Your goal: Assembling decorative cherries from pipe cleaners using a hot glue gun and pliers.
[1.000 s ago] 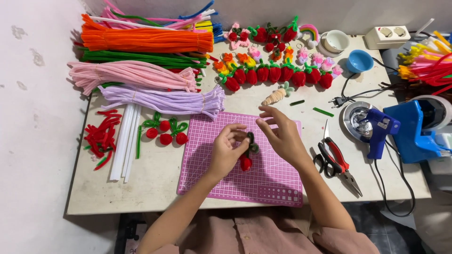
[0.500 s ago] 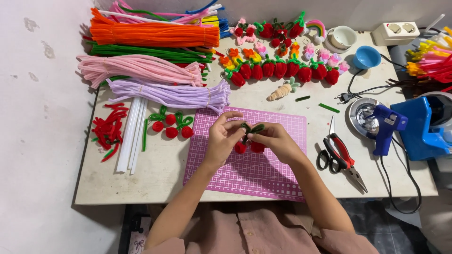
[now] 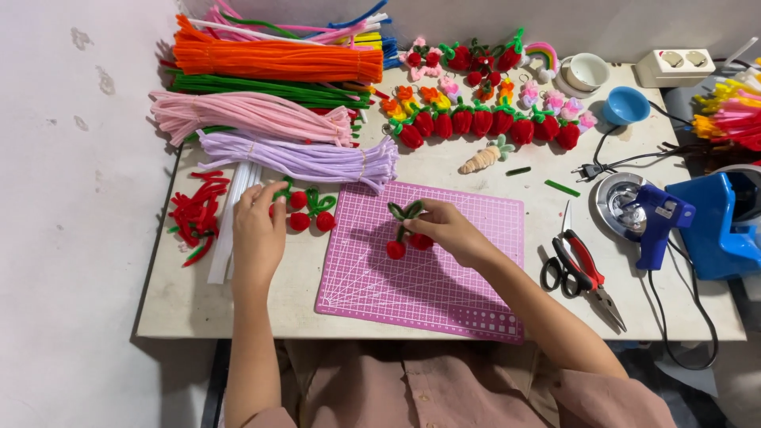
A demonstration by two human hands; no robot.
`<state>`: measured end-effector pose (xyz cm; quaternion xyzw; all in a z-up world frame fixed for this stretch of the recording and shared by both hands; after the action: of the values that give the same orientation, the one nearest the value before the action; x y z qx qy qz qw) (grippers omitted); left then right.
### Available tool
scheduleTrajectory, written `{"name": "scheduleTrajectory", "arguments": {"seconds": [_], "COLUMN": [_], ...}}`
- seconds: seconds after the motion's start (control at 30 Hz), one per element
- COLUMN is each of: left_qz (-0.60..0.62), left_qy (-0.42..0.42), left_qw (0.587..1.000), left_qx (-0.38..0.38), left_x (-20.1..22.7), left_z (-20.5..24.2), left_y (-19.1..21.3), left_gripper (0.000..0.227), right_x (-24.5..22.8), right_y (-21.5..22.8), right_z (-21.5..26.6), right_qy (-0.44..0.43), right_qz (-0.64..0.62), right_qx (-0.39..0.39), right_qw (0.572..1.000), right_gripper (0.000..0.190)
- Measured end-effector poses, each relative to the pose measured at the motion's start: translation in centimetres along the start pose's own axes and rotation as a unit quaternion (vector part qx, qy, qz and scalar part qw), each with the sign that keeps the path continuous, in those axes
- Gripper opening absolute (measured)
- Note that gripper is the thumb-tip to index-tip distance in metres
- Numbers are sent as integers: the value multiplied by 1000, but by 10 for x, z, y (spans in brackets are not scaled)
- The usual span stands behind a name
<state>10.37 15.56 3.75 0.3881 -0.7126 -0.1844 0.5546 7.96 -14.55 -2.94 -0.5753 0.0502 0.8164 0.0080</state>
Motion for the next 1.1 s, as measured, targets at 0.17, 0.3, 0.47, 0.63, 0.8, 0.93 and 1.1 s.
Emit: {"name": "scheduleTrajectory", "arguments": {"seconds": [0.17, 0.3, 0.47, 0.63, 0.8, 0.93, 1.1], "left_qz": [-17, -16, 21, 71, 94, 78, 50], "left_qy": [8, 25, 59, 58, 78, 74, -4], "left_qw": [997, 991, 984, 984, 983, 984, 997], "left_qx": [-79, -130, -167, -150, -137, -143, -57], "left_x": [-28, -27, -27, -35, -54, -39, -30], "left_z": [4, 15, 23, 23, 29, 33, 32], "left_y": [-25, -26, -12, -7, -13, 0, 6], "left_gripper": [23, 20, 22, 42, 67, 61, 34], "right_x": [11, 13, 17, 9, 13, -15, -31], "right_y": [-48, -73, -76, -69, -63, -66, -83], "right_z": [-19, -29, -44, -40, -40, -16, 4], "right_qy": [7, 19, 80, 150, 195, 271, 467], "right_qz": [-21, -64, 47, 189, 191, 271, 357], "right_qx": [-36, -38, -44, -36, -17, 20, 79], "right_qw": [999, 997, 995, 970, 962, 923, 805], "right_gripper": [31, 33, 38, 50, 45, 54, 35]}}
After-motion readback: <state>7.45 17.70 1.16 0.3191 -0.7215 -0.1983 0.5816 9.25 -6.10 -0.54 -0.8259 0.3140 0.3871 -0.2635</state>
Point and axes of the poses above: each hand's wrist, its own z-axis away from the middle knuckle, its own y-axis out of the back of the hand, x = y × z, the point moved 6 cm from there along -z, towards the middle knuckle, and after that the axes turned 13 degrees about x, right-handed, at the moved point
